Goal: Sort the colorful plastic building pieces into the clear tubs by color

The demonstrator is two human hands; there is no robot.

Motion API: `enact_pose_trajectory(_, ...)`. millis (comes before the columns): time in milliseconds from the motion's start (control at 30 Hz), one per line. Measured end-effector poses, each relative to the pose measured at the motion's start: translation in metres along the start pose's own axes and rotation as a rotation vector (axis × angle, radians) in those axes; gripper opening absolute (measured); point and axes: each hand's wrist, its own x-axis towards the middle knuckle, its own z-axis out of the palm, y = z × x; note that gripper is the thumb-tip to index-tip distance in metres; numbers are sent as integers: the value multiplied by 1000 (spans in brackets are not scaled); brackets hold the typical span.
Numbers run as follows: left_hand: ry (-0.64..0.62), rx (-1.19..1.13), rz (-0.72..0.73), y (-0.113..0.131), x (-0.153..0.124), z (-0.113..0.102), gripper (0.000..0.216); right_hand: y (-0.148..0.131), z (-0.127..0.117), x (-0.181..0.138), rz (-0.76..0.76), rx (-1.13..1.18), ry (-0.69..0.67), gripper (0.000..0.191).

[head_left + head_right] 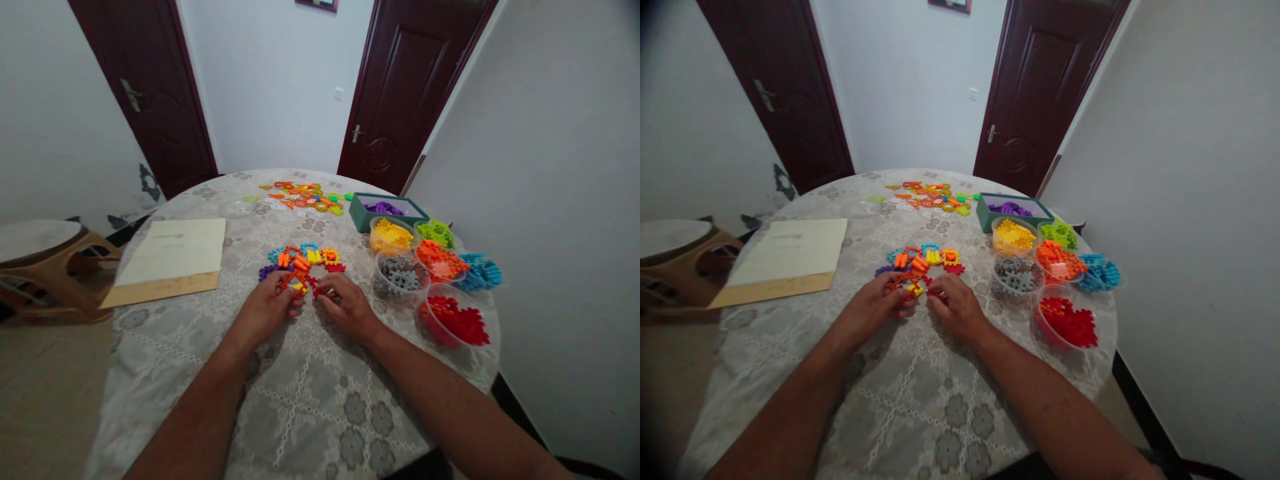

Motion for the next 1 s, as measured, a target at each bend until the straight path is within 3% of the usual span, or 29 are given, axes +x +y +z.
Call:
enact_pose_trajectory(133,8,-26,-6,-5,1,1,43,5,-9,1,191,5,90,12)
enact_pose_trajectory(267,-13,27,-37,-1,-1,1,44,-2,-9,4,411,232,132,21)
enact_pose_trajectory(400,-155,72,-67,8,-8,1,45,-9,5,2,540,483,88,33)
enact_pose_trajectory(500,-235,114,-33,8,-9,0,40,-7,13,-2,512,564,23,36)
enact_pose_trajectory(567,-190,131,-19,4,-7,-1,39,-2,12,-4,427,479,13,35)
enact_pose_trajectory(667,-77,110,-43,1,-3,-1,39,9,5,-2,172,115,51,33)
enact_pose_trajectory(767,15,14,-70,6,-2,-1,42,18,2,2,3,-230,-15,36)
enact_pose_trajectory(900,57,-211,-113,17,-5,-2,48,22,9,5,40,-429,-129,40)
enact_pose_trajectory(1000,39,-332,-137,19,-5,-5,45,21,12,5,62,-399,-93,42)
